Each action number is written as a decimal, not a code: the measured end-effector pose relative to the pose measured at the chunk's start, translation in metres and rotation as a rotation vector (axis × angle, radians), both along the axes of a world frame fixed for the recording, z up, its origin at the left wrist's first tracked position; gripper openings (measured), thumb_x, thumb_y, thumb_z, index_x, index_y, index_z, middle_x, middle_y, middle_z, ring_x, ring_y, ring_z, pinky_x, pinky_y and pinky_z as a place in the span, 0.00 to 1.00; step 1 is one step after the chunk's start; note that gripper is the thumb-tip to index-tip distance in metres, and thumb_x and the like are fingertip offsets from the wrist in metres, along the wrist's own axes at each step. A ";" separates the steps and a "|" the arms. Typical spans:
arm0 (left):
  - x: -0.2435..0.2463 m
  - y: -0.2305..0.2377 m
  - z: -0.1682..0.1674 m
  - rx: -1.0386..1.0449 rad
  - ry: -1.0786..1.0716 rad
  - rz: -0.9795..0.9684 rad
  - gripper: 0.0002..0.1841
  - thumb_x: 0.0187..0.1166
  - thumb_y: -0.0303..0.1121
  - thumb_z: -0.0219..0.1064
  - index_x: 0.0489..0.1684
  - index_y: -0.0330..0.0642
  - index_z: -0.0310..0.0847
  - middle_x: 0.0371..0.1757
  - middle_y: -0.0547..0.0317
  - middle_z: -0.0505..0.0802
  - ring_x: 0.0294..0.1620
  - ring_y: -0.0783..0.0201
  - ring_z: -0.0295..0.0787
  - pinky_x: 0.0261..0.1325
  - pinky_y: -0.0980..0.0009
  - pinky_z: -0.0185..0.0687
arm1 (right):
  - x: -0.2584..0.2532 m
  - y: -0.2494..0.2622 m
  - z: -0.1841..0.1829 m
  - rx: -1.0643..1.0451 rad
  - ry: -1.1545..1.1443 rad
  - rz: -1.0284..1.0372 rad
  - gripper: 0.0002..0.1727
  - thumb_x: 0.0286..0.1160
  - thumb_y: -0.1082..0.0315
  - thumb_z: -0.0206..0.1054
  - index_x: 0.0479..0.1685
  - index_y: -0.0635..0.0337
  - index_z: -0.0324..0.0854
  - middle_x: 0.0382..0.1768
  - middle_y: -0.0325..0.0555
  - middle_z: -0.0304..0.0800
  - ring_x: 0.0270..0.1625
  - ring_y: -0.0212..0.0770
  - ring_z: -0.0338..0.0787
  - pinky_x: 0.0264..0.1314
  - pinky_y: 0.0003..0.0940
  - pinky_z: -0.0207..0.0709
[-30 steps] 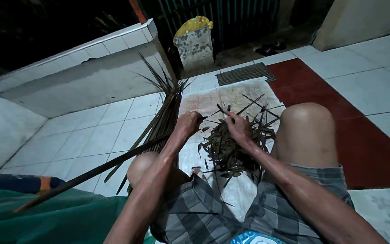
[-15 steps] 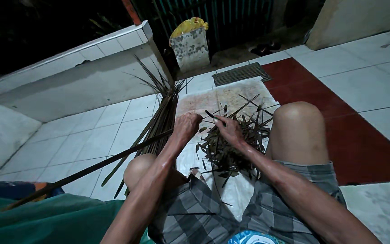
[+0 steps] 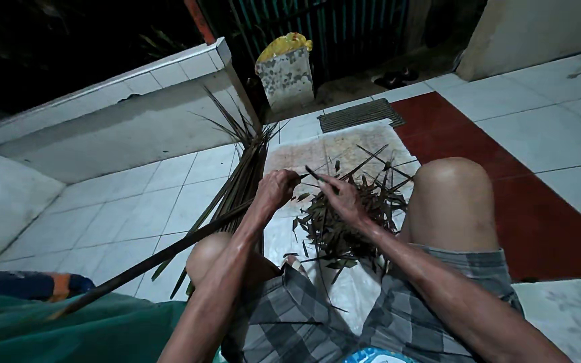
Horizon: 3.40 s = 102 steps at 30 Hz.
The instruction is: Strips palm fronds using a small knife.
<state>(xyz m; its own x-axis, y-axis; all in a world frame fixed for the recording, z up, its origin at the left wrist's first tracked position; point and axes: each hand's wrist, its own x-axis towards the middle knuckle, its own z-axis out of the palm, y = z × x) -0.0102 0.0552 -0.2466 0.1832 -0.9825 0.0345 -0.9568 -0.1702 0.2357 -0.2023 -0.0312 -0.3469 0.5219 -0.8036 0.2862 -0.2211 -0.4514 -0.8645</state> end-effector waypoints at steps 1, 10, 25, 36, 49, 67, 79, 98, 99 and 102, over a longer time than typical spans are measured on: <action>0.002 -0.001 0.001 -0.002 0.039 -0.012 0.11 0.87 0.43 0.63 0.48 0.54 0.93 0.37 0.57 0.95 0.40 0.53 0.92 0.47 0.42 0.86 | 0.002 0.002 -0.002 0.000 0.006 0.015 0.21 0.89 0.49 0.58 0.73 0.38 0.85 0.47 0.45 0.95 0.45 0.45 0.93 0.52 0.55 0.84; 0.010 -0.002 0.002 -0.011 0.320 -0.089 0.15 0.89 0.44 0.63 0.42 0.47 0.92 0.22 0.61 0.90 0.21 0.66 0.85 0.31 0.62 0.85 | 0.004 0.000 -0.002 -0.001 -0.005 -0.067 0.21 0.89 0.46 0.58 0.73 0.35 0.85 0.48 0.44 0.96 0.46 0.45 0.93 0.51 0.55 0.84; 0.004 0.006 0.009 -0.005 0.125 0.019 0.12 0.89 0.43 0.63 0.50 0.53 0.93 0.30 0.59 0.93 0.31 0.58 0.90 0.41 0.49 0.87 | -0.011 -0.016 0.004 0.039 -0.030 -0.165 0.22 0.90 0.50 0.58 0.72 0.46 0.85 0.42 0.52 0.94 0.39 0.50 0.92 0.47 0.58 0.84; -0.018 0.006 0.009 0.008 -0.225 0.009 0.12 0.89 0.39 0.61 0.52 0.54 0.93 0.39 0.50 0.96 0.44 0.44 0.94 0.46 0.40 0.84 | -0.001 0.001 0.013 0.081 0.098 0.026 0.20 0.89 0.47 0.58 0.70 0.38 0.87 0.46 0.45 0.95 0.46 0.46 0.92 0.53 0.55 0.83; -0.008 0.009 0.012 -0.017 -0.135 0.040 0.12 0.88 0.42 0.62 0.53 0.58 0.93 0.44 0.54 0.96 0.49 0.47 0.94 0.52 0.38 0.85 | -0.013 -0.034 0.004 0.199 -0.036 -0.223 0.24 0.92 0.51 0.56 0.75 0.54 0.80 0.51 0.56 0.93 0.48 0.54 0.92 0.55 0.59 0.84; -0.004 0.003 0.015 0.066 0.414 -0.080 0.19 0.88 0.49 0.63 0.57 0.44 0.87 0.34 0.57 0.93 0.27 0.64 0.88 0.36 0.60 0.88 | -0.009 -0.025 0.035 0.453 -0.346 0.018 0.20 0.89 0.55 0.61 0.67 0.56 0.84 0.32 0.39 0.86 0.24 0.29 0.76 0.26 0.27 0.71; 0.004 -0.007 0.001 -0.037 0.283 0.079 0.15 0.87 0.43 0.66 0.37 0.44 0.92 0.23 0.58 0.92 0.24 0.61 0.87 0.38 0.54 0.85 | 0.000 0.001 0.021 0.088 -0.059 0.133 0.22 0.89 0.50 0.59 0.70 0.50 0.86 0.38 0.46 0.91 0.35 0.39 0.87 0.45 0.42 0.83; 0.003 -0.003 -0.007 0.009 0.133 0.035 0.13 0.88 0.43 0.64 0.42 0.47 0.92 0.31 0.56 0.93 0.34 0.56 0.91 0.45 0.48 0.86 | 0.002 0.013 0.022 0.088 0.009 0.162 0.22 0.90 0.49 0.57 0.70 0.47 0.87 0.47 0.45 0.95 0.46 0.40 0.92 0.56 0.45 0.83; 0.003 -0.003 -0.007 0.003 0.118 0.034 0.13 0.87 0.43 0.64 0.41 0.48 0.92 0.31 0.57 0.93 0.34 0.56 0.91 0.45 0.47 0.86 | 0.003 0.014 0.022 0.086 0.006 0.163 0.22 0.90 0.49 0.57 0.69 0.47 0.87 0.47 0.45 0.95 0.45 0.40 0.92 0.55 0.44 0.84; 0.001 -0.003 -0.007 -0.017 0.090 0.035 0.13 0.87 0.43 0.65 0.40 0.48 0.93 0.31 0.57 0.93 0.35 0.56 0.91 0.47 0.47 0.86 | 0.004 0.017 0.024 0.079 0.006 0.138 0.22 0.90 0.49 0.57 0.68 0.47 0.88 0.47 0.45 0.95 0.47 0.40 0.92 0.57 0.45 0.84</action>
<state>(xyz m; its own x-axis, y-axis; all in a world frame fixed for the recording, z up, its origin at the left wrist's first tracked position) -0.0090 0.0520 -0.2539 0.2208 -0.9748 0.0333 -0.9250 -0.1984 0.3239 -0.1985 -0.0138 -0.3234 0.6305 -0.7438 0.2220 -0.1664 -0.4089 -0.8973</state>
